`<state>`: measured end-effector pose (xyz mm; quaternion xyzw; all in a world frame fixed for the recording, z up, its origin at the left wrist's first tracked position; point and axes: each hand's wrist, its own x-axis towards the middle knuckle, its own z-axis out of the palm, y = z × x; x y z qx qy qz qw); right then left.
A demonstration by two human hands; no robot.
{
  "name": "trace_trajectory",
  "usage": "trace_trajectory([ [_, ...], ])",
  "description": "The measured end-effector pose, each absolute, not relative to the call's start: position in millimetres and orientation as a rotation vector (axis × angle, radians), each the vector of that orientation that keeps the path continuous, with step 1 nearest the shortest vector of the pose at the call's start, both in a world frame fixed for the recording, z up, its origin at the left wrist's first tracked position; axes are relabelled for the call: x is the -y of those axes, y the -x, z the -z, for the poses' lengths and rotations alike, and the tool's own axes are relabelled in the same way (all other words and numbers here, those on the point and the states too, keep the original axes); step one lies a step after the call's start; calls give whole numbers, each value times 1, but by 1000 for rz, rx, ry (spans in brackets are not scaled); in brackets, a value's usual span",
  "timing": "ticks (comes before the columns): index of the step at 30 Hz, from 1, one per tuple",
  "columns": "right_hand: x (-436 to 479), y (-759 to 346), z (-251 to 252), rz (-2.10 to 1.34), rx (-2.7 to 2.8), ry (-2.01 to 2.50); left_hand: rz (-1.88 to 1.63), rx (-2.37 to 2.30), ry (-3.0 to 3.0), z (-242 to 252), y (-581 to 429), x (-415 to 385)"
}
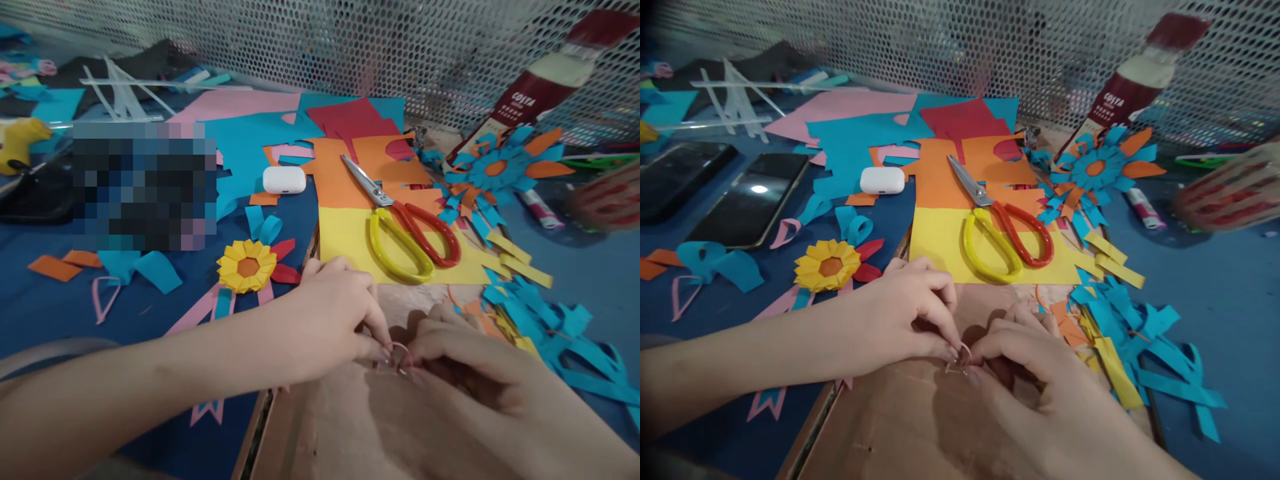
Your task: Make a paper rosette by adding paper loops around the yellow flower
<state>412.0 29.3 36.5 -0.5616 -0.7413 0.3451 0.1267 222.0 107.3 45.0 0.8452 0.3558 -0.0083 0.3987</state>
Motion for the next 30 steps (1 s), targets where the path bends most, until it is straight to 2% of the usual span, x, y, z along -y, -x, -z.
trace_trajectory([
  [14,-33,-409,-39,-1007,2130,1614,-165,-974,-2093,-37,-220,-101],
  [20,-31,-409,-34,-1022,2054,1636,-31,-1118,-2047,-41,-225,-100],
  [30,-27,-402,-33,-969,1965,1652,-80,-1191,-1968,-47,-226,-95],
])
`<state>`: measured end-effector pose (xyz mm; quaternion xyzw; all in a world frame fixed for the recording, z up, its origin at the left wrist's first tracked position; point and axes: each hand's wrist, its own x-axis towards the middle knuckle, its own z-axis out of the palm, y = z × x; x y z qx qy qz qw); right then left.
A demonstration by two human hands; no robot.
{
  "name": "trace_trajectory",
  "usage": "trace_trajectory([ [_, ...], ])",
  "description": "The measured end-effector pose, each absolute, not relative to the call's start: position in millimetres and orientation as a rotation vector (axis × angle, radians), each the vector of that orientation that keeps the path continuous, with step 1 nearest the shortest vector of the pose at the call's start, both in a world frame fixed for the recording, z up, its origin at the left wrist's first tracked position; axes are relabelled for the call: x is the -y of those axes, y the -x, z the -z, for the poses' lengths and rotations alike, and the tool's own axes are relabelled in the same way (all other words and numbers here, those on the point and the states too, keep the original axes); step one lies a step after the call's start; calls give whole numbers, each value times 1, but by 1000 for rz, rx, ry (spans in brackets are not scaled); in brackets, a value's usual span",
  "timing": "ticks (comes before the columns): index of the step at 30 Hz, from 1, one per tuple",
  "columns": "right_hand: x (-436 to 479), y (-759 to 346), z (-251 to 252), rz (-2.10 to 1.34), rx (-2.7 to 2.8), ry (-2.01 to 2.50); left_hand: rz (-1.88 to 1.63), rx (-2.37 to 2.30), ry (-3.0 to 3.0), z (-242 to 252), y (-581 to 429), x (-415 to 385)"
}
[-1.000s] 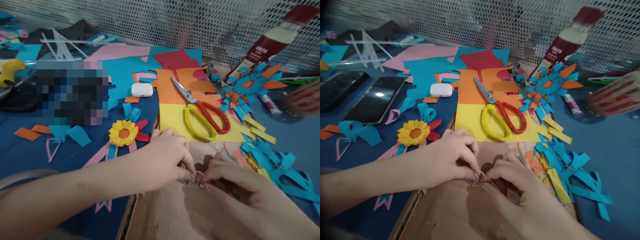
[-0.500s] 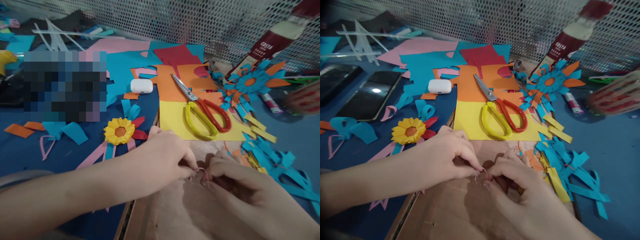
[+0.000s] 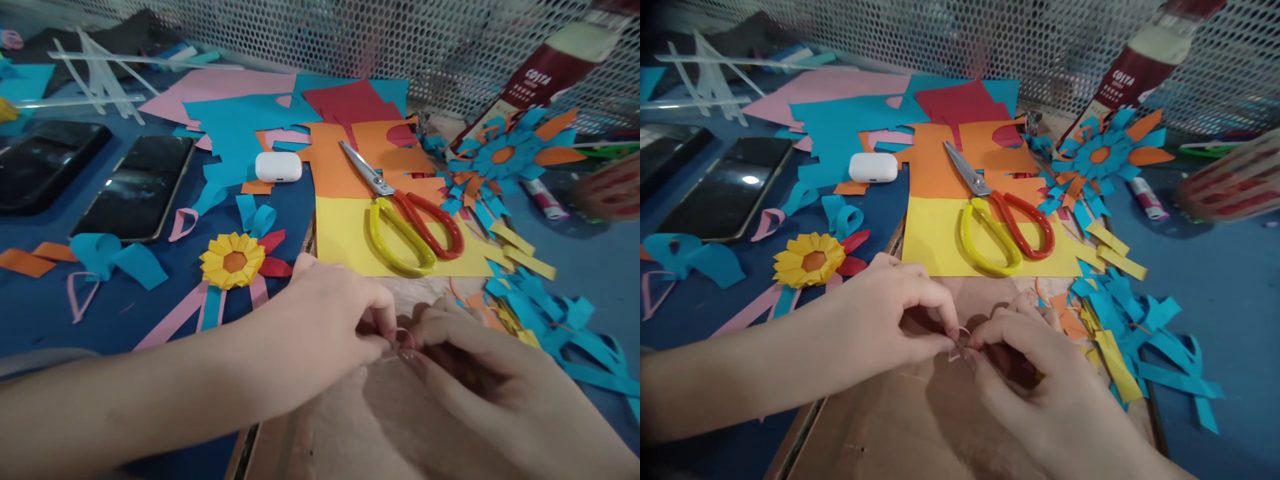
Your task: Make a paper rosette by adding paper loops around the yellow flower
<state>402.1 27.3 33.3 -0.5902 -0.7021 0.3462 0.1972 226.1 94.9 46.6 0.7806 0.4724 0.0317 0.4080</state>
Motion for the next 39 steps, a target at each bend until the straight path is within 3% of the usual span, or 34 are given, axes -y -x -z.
trace_trajectory([
  [39,-26,-401,-27,-810,2089,1705,-255,-1057,-2125,-39,-222,-91],
])
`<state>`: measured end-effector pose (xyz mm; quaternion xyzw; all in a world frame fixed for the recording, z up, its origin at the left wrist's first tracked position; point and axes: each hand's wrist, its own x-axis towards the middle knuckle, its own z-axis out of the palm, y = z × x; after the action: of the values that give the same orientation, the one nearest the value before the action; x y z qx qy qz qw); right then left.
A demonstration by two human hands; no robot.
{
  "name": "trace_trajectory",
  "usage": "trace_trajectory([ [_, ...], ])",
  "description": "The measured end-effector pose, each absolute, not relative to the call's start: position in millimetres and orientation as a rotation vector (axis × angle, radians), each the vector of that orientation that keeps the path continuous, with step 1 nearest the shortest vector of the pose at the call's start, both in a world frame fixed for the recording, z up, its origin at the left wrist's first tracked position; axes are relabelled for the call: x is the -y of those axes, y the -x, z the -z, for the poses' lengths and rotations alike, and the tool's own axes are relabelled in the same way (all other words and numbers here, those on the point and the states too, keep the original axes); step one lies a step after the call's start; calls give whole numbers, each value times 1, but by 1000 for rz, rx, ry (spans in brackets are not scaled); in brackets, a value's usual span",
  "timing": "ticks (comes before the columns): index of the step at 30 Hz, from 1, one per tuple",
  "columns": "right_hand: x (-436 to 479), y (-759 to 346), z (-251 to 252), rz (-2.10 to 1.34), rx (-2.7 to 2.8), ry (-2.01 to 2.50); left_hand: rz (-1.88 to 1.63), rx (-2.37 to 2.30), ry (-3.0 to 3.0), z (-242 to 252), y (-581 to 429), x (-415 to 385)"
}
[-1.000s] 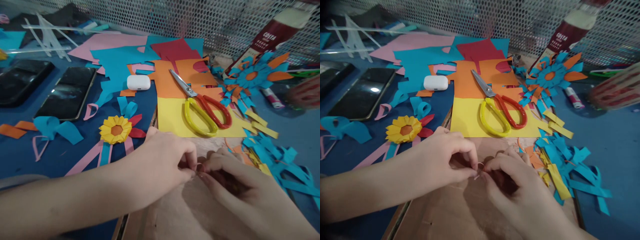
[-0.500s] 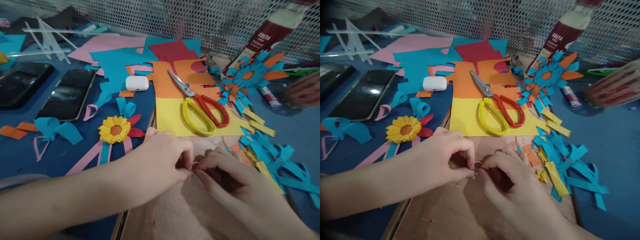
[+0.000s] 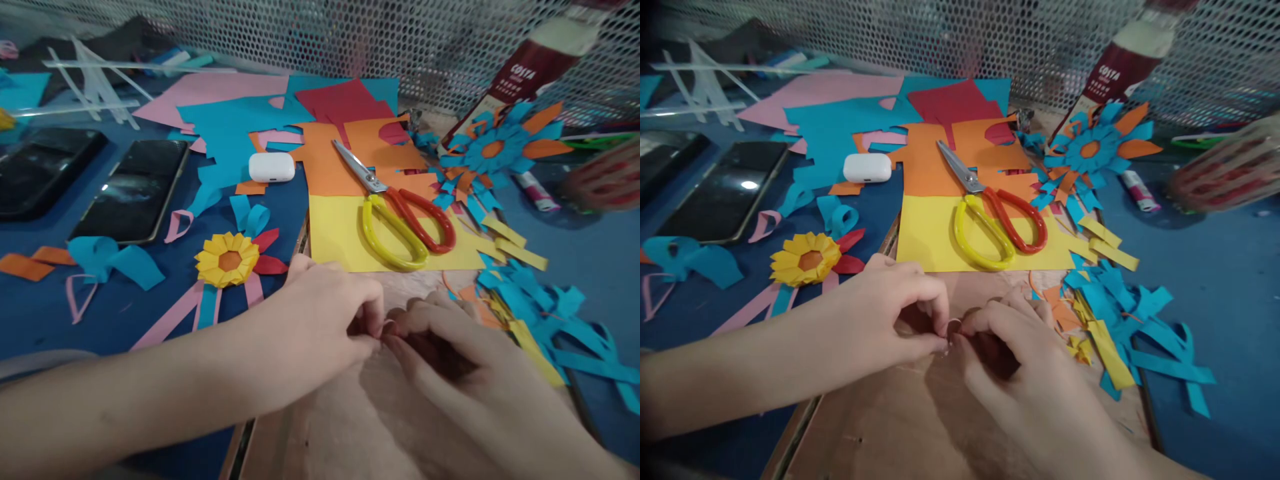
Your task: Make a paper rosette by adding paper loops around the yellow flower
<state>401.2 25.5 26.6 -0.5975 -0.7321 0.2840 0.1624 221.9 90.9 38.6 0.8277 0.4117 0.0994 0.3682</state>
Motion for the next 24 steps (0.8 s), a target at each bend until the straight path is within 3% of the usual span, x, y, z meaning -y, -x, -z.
trace_trajectory([
  [24,-27,-400,-30,-801,2098,1644,-273,-1019,-2146,-33,-223,-88],
])
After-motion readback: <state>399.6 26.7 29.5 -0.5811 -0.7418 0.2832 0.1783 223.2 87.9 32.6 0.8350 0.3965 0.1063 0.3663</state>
